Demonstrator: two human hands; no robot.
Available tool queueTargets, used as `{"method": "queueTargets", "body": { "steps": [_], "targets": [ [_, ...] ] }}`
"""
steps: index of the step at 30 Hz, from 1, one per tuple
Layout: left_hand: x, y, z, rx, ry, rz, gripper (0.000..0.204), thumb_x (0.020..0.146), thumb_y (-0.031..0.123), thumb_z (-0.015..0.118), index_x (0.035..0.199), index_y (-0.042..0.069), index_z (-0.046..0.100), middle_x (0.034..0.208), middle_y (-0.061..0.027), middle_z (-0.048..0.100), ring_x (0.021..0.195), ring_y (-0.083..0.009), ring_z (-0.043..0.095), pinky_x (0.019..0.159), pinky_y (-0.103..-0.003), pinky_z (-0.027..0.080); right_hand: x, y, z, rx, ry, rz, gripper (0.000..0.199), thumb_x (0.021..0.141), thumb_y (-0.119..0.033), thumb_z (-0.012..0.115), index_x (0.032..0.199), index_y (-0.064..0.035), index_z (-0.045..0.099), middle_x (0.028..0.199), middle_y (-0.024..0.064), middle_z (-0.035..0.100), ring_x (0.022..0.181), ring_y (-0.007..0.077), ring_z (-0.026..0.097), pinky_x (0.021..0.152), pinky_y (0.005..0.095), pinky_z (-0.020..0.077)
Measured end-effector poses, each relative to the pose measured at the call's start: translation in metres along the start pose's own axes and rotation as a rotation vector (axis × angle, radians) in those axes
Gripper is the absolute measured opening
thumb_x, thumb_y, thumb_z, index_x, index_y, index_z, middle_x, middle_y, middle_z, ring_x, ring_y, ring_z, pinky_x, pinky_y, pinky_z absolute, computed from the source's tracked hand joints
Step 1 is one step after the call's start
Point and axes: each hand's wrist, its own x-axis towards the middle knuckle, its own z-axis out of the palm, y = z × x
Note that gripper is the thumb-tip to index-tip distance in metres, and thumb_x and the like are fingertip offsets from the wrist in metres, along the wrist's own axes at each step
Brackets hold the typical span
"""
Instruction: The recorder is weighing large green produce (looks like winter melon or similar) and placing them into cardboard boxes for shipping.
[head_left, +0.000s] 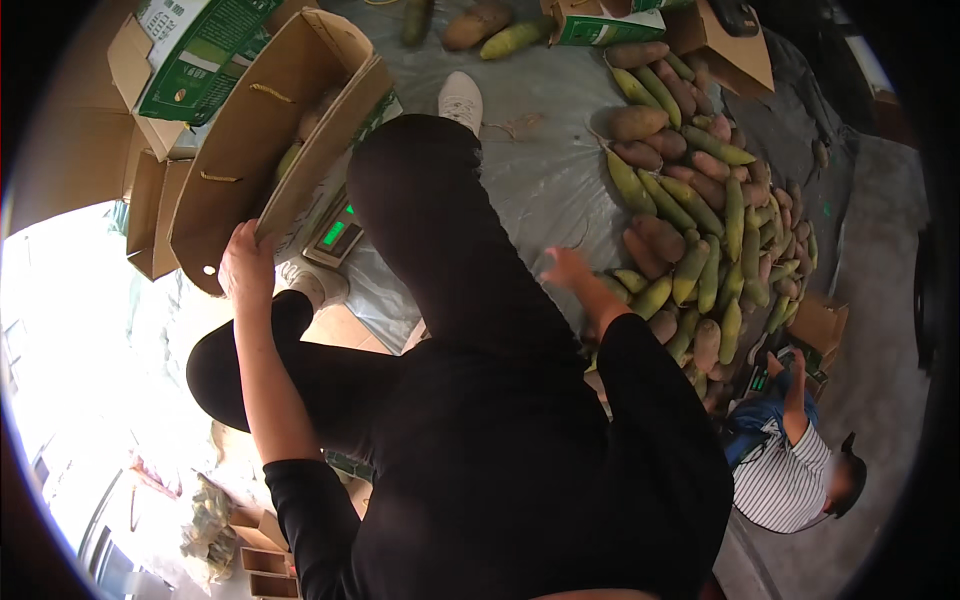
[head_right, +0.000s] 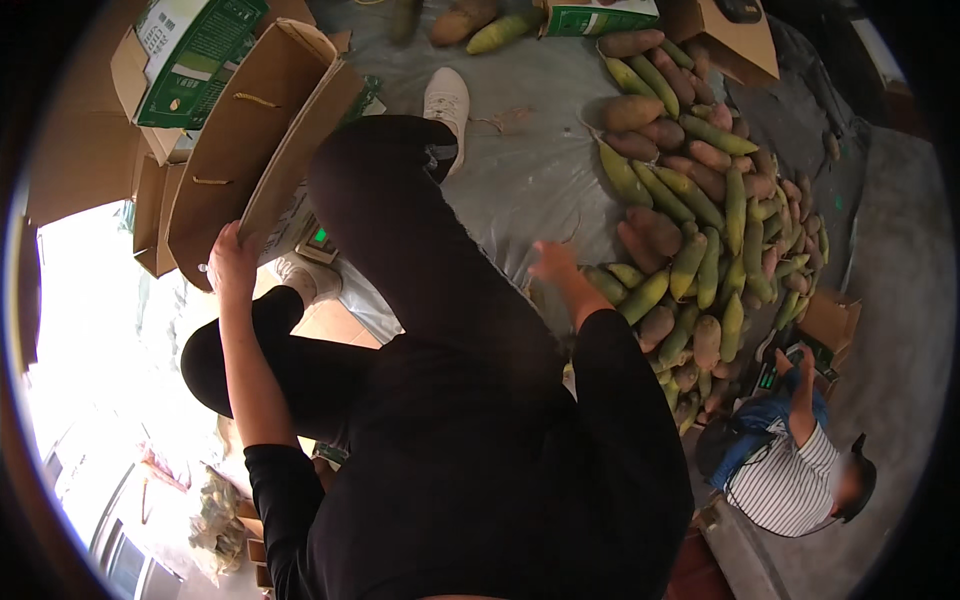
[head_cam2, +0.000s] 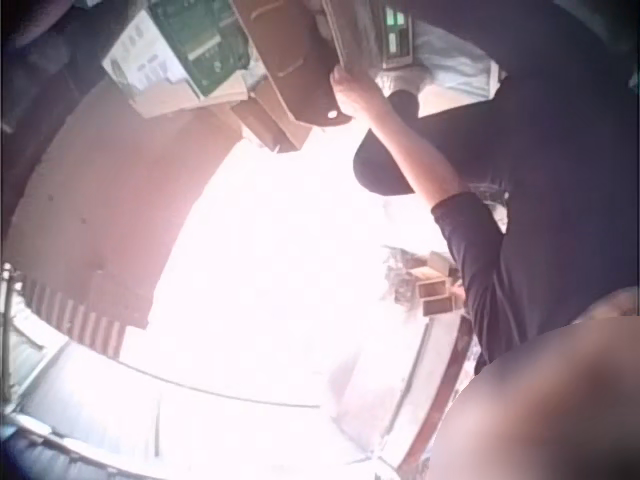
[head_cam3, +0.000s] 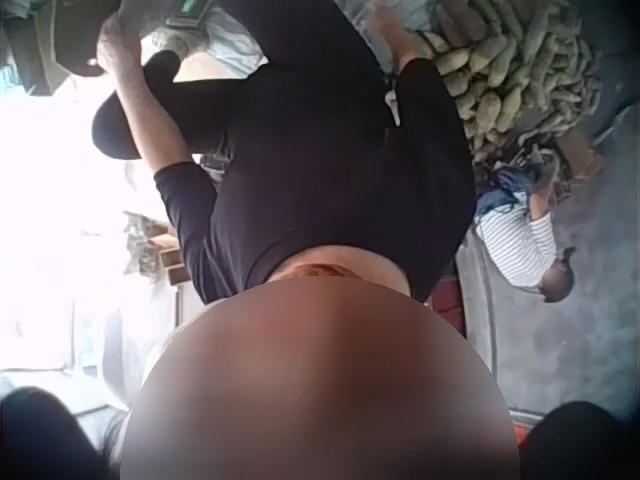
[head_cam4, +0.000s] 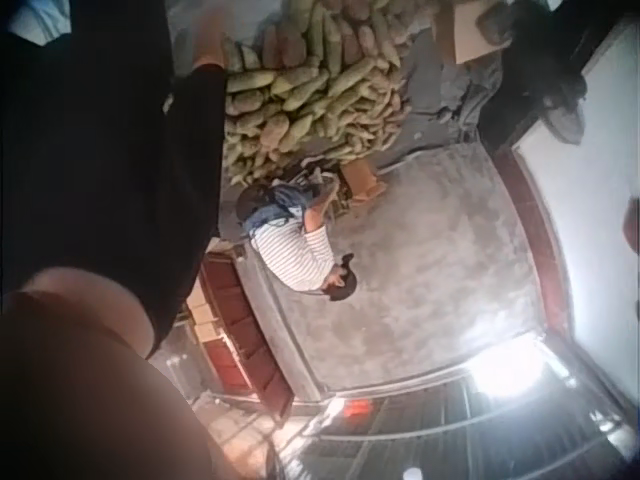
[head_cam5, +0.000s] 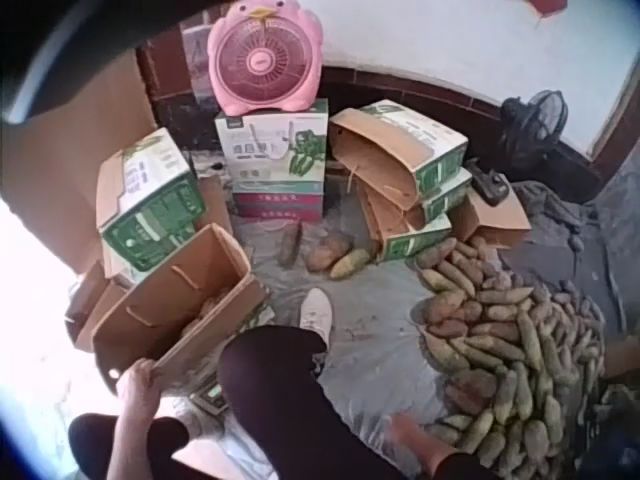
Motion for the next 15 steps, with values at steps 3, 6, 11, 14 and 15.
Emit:
{"method": "queueTargets", "body": {
  "steps": [3,6,11,14,15],
  "targets": [
    [-0.001,-0.001,0.003,-0.041,0.004,0.015,0.025,0.077,0.017,0.057,0.100,0.008,0.060,0.095,-0.0100,0.060,0.087,-0.0315,0.059,0.071,-0.041,0.046,-0.015,-0.012,0.027,0.215,-0.357,-0.075,0.052,0.068,-0.029,0.070,0.112,-0.0054,0.056,0.110,0.0160,0.058,0.106,0.0307,0.053,0.089,0.0405,0.0419],
    [0.006,0.013,0.009,-0.017,-0.035,0.005,0.025,0.077,0.017,0.058,0.100,0.009,0.060,0.095,-0.0088,0.060,0.087,-0.0308,0.058,0.072,-0.041,0.046,-0.034,-0.002,0.040,0.367,-0.443,-0.051,0.050,0.069,-0.028,0.070,0.110,-0.0044,0.056,0.107,0.0160,0.059,0.105,0.0306,0.054,0.088,0.0402,0.0418],
    [-0.001,0.009,-0.006,-0.009,-0.047,-0.086,0.025,0.077,0.017,0.058,0.101,0.010,0.060,0.094,-0.0076,0.059,0.090,-0.0303,0.058,0.073,-0.041,0.046,-0.029,-0.022,0.052,0.343,-0.437,-0.107,0.049,0.069,-0.027,0.069,0.110,-0.0043,0.056,0.107,0.0159,0.060,0.105,0.0306,0.054,0.088,0.0402,0.0418],
    [0.003,0.007,-0.003,0.013,-0.005,-0.031,0.023,0.077,0.016,0.058,0.099,0.012,0.061,0.097,-0.0068,0.059,0.091,-0.0303,0.058,0.075,-0.040,0.047,-0.020,-0.039,0.046,0.316,-0.435,-0.155,0.048,0.069,-0.027,0.069,0.110,-0.0043,0.056,0.106,0.0158,0.060,0.104,0.0306,0.054,0.088,0.0402,0.0418],
    [0.004,0.001,0.001,0.018,0.021,-0.018,0.022,0.078,0.017,0.058,0.100,0.012,0.061,0.097,-0.0067,0.059,0.092,-0.0298,0.058,0.075,-0.040,0.047,-0.017,-0.048,0.041,0.304,-0.437,-0.178,0.048,0.069,-0.027,0.069,0.110,-0.0042,0.056,0.106,0.0158,0.060,0.104,0.0306,0.054,0.088,0.0402,0.0418]
  ]
}}
